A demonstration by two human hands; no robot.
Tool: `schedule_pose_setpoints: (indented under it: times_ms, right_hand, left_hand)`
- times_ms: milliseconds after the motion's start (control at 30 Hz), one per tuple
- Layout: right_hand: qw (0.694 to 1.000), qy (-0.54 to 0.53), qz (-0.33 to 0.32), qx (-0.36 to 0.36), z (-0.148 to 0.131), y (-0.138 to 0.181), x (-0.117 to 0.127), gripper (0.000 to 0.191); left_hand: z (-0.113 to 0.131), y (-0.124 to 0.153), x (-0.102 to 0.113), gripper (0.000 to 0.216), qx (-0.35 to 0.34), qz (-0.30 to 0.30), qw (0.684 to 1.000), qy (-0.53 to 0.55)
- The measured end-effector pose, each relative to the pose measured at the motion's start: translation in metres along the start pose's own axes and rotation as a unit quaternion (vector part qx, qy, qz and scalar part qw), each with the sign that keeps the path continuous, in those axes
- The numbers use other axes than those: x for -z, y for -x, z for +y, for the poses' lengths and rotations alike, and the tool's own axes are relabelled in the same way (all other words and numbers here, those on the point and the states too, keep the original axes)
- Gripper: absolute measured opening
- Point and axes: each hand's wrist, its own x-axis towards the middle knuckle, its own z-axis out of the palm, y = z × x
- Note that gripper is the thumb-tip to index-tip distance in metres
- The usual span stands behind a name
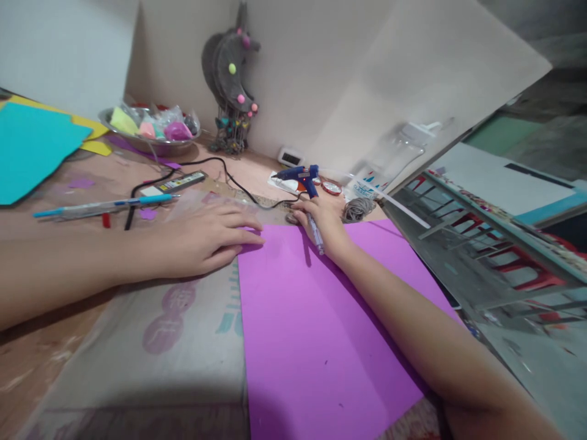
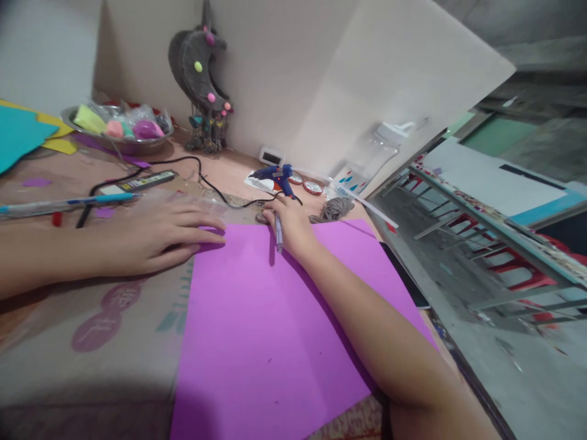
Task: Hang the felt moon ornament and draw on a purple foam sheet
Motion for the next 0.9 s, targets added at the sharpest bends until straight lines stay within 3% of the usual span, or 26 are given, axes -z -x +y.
schedule_pose_setpoints:
  times_ms: [133, 233, 300, 367, 433, 500, 633, 700, 900]
  right_hand:
    - [0.997, -0.069, -0.035, 0.021, -0.012, 0.003, 0.004, 0.015]
    - [0.986, -0.153, -0.066, -0.016, -0.023, 0.003, 0.02, 0.014]
    - [0.964, -0.217, -0.146, -0.051, -0.03, 0.004, 0.035, 0.015]
    - [0.923, -0.282, -0.258, -0.047, -0.037, 0.007, 0.047, 0.017]
    - [0.903, -0.309, -0.298, -0.03, -0.045, 0.013, 0.054, 0.017]
    - [0.915, -0.295, -0.276, -0.016, -0.051, 0.018, 0.053, 0.014]
    - [0.964, -0.217, -0.152, 0.024, -0.054, 0.022, 0.037, 0.007]
    - [0.973, -0.198, -0.113, 0.039, -0.051, 0.02, 0.029, 0.007]
    - [0.95, -0.242, -0.187, 0.06, -0.045, 0.017, 0.026, 0.01]
  left_hand:
    - [-0.003, 0.001, -0.003, 0.04, 0.008, -0.011, 1.0, 0.025]
    - [-0.004, 0.002, -0.004, 0.039, 0.009, -0.011, 0.999, 0.034]
    - [-0.003, 0.002, -0.003, 0.04, 0.011, -0.012, 0.999, 0.036]
    - [-0.002, 0.001, -0.002, 0.04, 0.013, -0.014, 0.999, 0.037]
    - [-0.001, 0.0, -0.001, 0.041, 0.013, -0.019, 0.999, 0.037]
    - [-0.001, 0.0, 0.0, 0.042, 0.011, -0.022, 0.999, 0.036]
    - [-0.002, 0.0, -0.001, 0.04, 0.011, -0.02, 0.999, 0.039]
    - [-0.003, 0.0, -0.001, 0.04, 0.013, -0.02, 0.999, 0.036]
    - [-0.002, -0.002, -0.002, 0.04, 0.013, -0.021, 0.999, 0.031]
